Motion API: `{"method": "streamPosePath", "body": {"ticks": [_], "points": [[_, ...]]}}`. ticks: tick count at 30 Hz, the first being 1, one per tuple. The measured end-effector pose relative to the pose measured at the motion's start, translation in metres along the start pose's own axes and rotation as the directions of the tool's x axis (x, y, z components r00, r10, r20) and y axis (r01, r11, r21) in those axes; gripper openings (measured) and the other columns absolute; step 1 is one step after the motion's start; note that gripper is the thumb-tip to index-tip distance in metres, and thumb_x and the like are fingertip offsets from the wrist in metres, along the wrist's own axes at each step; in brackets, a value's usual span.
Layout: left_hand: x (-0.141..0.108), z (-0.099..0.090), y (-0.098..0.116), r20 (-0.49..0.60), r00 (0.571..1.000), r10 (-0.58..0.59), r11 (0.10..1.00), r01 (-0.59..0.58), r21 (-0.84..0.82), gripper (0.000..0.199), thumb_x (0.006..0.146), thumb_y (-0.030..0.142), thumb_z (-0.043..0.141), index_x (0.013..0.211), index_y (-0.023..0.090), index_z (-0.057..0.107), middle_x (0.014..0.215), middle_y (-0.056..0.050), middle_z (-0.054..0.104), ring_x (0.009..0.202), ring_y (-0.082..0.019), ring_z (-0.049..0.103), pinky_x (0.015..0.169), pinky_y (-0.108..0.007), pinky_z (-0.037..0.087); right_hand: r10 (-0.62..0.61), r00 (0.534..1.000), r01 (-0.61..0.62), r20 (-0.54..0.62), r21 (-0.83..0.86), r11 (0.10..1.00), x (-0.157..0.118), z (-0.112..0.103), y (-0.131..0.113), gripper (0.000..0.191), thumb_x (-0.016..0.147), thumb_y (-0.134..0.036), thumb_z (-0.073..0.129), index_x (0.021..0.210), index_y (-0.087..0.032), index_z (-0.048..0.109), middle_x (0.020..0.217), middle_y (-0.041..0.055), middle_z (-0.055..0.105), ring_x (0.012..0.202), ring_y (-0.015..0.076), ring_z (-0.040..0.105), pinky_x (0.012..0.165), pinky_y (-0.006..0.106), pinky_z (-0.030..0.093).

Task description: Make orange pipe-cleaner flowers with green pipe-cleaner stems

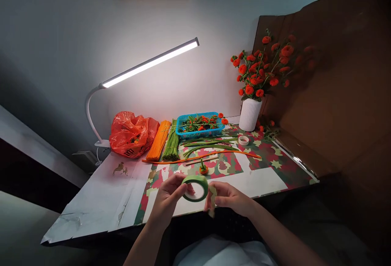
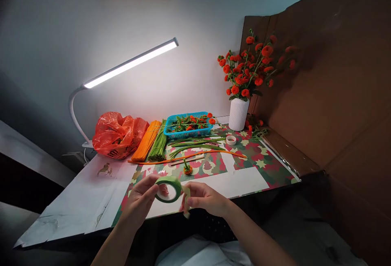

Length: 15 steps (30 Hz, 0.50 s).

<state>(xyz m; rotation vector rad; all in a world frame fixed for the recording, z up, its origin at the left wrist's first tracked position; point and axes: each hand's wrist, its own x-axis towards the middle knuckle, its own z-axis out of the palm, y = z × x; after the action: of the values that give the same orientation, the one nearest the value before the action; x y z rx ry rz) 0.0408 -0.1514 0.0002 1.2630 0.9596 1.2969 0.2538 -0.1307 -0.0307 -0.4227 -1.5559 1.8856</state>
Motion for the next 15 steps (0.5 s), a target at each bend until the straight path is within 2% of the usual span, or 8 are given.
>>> {"method": "streamPosePath", "body": {"ticks": [2,6,11,15], "points": [[-0.001,-0.009,-0.001,-0.012,1.000,-0.010,1.000,0.010,-0.028,0.030,0.072,0.044,0.067,0.080,0.016,0.062,0.064,-0.004,0.063,0.062,-0.016,0.057,0.059,-0.027,0.045,0.075,0.997,-0.076,0.027,0.080,0.994,0.002,-0.003,0.006,0.037,0.075,-0.051,0.066,0.080,-0.015,0.057,0.064,0.0000,0.058,0.059,0.0129,0.059,0.058,0.024,0.044],[-0.002,-0.026,-0.002,-0.039,0.998,-0.049,0.998,0.047,-0.049,0.027,0.070,0.042,0.066,0.072,0.018,0.056,0.058,0.000,0.056,0.055,-0.014,0.051,0.054,-0.026,0.042,0.129,0.992,-0.129,0.002,0.105,0.986,-0.002,-0.011,0.009,0.042,0.066,-0.051,0.074,0.067,-0.015,0.052,0.058,-0.0036,0.055,0.044,0.0059,0.047,0.043,0.017,0.033],[-0.004,-0.039,-0.006,-0.003,0.994,-0.113,0.994,0.113,-0.013,0.025,0.066,0.040,0.065,0.067,0.019,0.051,0.049,0.004,0.042,0.045,-0.010,0.036,0.045,-0.022,0.032,0.147,0.989,-0.146,-0.034,0.008,0.989,-0.009,-0.018,0.000,0.039,0.074,-0.052,0.067,0.067,-0.015,0.055,0.058,-0.0044,0.051,0.046,0.0053,0.043,0.045,0.018,0.037],[-0.005,-0.046,-0.009,-0.024,0.997,-0.078,0.996,0.079,0.034,0.024,0.062,0.037,0.068,0.067,0.018,0.055,0.058,0.002,0.046,0.051,-0.010,0.040,0.046,-0.021,0.031,0.183,0.982,-0.187,-0.050,-0.105,0.977,-0.015,-0.026,-0.007,0.035,0.075,-0.049,0.066,0.072,-0.015,0.060,0.059,-0.0038,0.052,0.049,0.0065,0.046,0.048,0.019,0.038]]}}
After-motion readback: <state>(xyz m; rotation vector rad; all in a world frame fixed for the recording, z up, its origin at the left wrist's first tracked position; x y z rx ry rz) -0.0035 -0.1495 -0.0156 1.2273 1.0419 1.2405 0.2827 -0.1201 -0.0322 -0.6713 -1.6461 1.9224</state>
